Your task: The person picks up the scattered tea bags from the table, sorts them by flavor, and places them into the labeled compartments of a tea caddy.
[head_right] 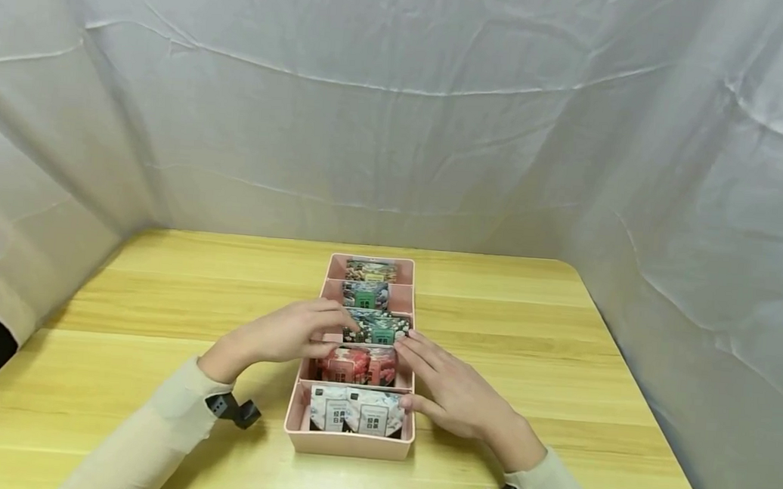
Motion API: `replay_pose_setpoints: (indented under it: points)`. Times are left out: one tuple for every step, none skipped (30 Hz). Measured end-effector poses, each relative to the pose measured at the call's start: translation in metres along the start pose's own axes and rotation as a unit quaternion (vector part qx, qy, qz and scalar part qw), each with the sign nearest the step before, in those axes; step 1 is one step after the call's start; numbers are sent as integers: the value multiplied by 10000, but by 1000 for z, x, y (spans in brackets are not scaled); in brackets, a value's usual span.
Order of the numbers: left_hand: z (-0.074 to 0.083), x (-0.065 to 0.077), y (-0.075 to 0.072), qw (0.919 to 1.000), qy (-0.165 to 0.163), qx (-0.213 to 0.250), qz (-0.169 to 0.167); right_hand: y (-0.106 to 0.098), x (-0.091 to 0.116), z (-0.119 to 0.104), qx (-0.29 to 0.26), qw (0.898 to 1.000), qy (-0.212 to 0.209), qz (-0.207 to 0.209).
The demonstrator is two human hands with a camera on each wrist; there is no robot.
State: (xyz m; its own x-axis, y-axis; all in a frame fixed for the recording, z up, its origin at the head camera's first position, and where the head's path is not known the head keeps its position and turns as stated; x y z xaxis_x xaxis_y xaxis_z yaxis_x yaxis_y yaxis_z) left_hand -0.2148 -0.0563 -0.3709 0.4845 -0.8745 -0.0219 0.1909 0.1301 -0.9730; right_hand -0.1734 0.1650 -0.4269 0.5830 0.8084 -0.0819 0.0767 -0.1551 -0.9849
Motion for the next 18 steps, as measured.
replay_pose_setpoints:
  points:
    - [-1, 1, 0, 10000, -39, 24, 9, 0, 0, 1, 0, 10000, -3, 3]
    - [-1, 1, -1, 10000, -58, 60, 40, 0, 1, 1, -5, 10000, -3, 2]
    - [-2, 2, -1, 9999, -90, 101, 64, 0, 1, 1, -18, 10000, -3, 6]
    - [-3, 3, -1, 9998, -120, 147, 92, 0, 1, 2, -32, 10000, -6, 18]
    - [-3, 4, -1, 9996, -151, 195, 124, 0, 2, 2, -39, 10000, -9, 28]
    - [-4, 5, -1, 9994, -180, 243, 157, 0, 2, 2, -40, 10000, -8, 38]
    - [-5, 6, -1, 9991, -235, 299, 182, 0, 3, 2, -39, 10000, -7, 47]
    - [-7, 7, 0, 9987, -297, 345, 211, 0, 4, 2, -31, 10000, -6, 59]
    - [-9, 8, 1, 9983, -363, 384, 229, 0, 4, 3, -22, 10000, -10, 71]
    - [-11, 10, 1, 9979, -419, 426, 261, 0, 5, 3, -16, 10000, -15, 83]
    - [-13, 12, 2, 9974, -466, 463, 303, 0, 5, 3, -10, 10000, -12, 89]
    - [-15, 14, 3, 9969, -524, 480, 343, 0, 5, 3, -8, 10000, -10, 94]
    - [-18, 16, 4, 9963, -598, 496, 380, 0, 5, 3, -12, 10000, -8, 96]
    - [-20, 19, 5, 9957, -646, 509, 429, 0, 6, 3, -10, 10000, -3, 90]
    - [-22, 21, 6, 9951, -690, 525, 474, 0, 6, 3, -1, 10000, -5, 85]
    - [-25, 24, 7, 9945, -730, 537, 518, 1, 6, 2, 6, 10000, -15, 83]
    - [-27, 26, 8, 9940, -772, 536, 555, 1, 6, 2, 20, 10000, -30, 85]
    - [-29, 29, 9, 9935, -819, 518, 592, 1, 6, 2, 32, 9999, -45, 88]
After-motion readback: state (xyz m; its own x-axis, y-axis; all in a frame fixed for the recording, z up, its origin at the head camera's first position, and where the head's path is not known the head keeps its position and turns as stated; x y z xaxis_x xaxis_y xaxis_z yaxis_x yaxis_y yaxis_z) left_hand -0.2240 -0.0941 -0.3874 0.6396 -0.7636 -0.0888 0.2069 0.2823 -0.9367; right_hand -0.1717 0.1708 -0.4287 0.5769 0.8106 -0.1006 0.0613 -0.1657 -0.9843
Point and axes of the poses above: each hand's wrist, its own x-axis away from the middle knuckle, its own y-axis out of the palm, z = x × y, the point moved 6 cm from there along -x, towards the middle knuckle, and after that the axes turned 12 degrees about -z, right-handed, at the moved point
